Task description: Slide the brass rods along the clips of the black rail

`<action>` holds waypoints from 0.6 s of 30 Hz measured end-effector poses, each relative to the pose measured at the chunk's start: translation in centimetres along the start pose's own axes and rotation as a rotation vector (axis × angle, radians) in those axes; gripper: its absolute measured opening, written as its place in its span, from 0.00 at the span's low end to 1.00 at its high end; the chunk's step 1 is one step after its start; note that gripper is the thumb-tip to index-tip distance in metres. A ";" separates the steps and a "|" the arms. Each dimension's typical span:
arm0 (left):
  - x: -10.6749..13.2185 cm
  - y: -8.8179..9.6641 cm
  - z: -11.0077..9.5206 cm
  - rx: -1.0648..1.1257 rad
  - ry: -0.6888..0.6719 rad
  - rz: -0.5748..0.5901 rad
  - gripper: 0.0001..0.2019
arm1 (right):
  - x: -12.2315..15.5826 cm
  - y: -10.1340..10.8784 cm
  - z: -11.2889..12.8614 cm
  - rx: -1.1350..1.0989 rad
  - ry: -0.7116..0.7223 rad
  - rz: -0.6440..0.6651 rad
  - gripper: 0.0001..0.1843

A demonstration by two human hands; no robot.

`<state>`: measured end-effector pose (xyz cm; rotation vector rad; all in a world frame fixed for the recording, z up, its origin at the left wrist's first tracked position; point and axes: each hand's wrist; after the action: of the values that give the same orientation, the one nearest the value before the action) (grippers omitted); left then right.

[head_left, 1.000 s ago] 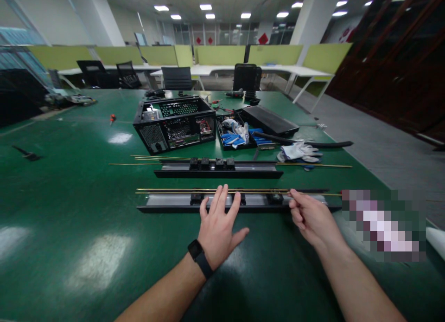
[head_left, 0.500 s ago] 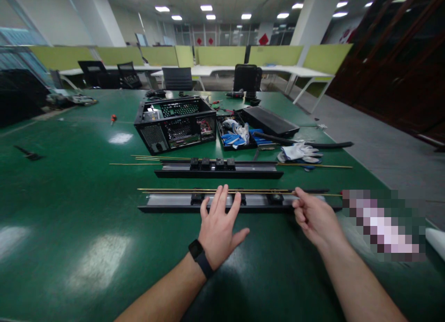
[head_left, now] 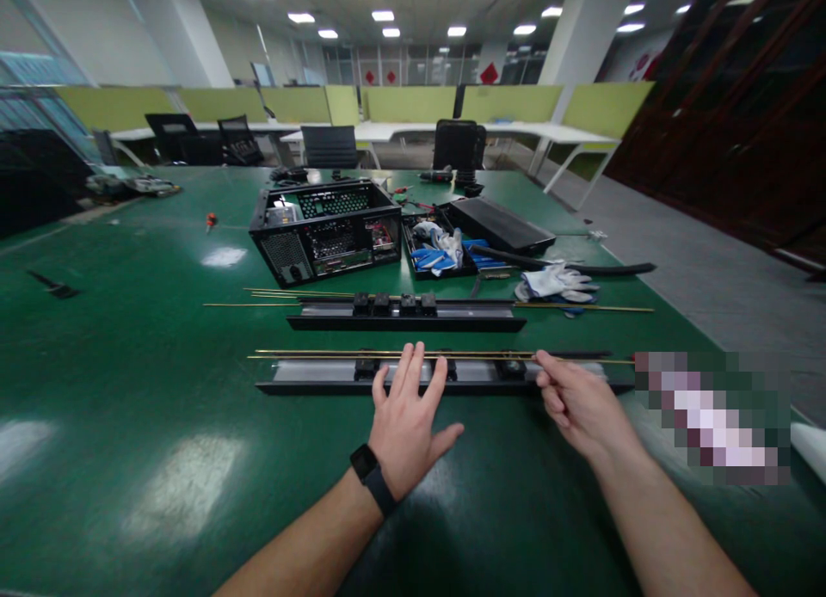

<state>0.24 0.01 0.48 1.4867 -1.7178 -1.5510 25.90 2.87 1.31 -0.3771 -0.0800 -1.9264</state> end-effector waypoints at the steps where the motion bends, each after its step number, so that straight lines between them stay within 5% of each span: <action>1: 0.0 0.0 0.0 0.000 0.000 0.004 0.41 | 0.0 -0.1 -0.1 0.012 -0.006 0.014 0.21; 8: 0.0 0.0 0.0 0.011 0.004 0.007 0.41 | -0.2 0.6 0.4 -0.122 0.028 -0.174 0.12; 14: 0.0 -0.1 0.0 0.011 0.009 0.005 0.42 | 0.3 -0.2 0.1 -0.031 -0.012 0.011 0.16; 18: 0.0 -0.1 0.0 0.007 0.003 0.004 0.42 | 0.0 0.1 -0.1 -0.091 0.011 -0.071 0.13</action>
<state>0.27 0.03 0.41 1.4868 -1.7252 -1.5421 25.93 2.83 1.19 -0.4289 0.0014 -2.0071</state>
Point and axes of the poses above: each hand's wrist, its own x-axis away from the middle knuckle, its own y-axis out of the back of the hand, z = x × y, and after that the axes turned 7 degrees about x, right-handed
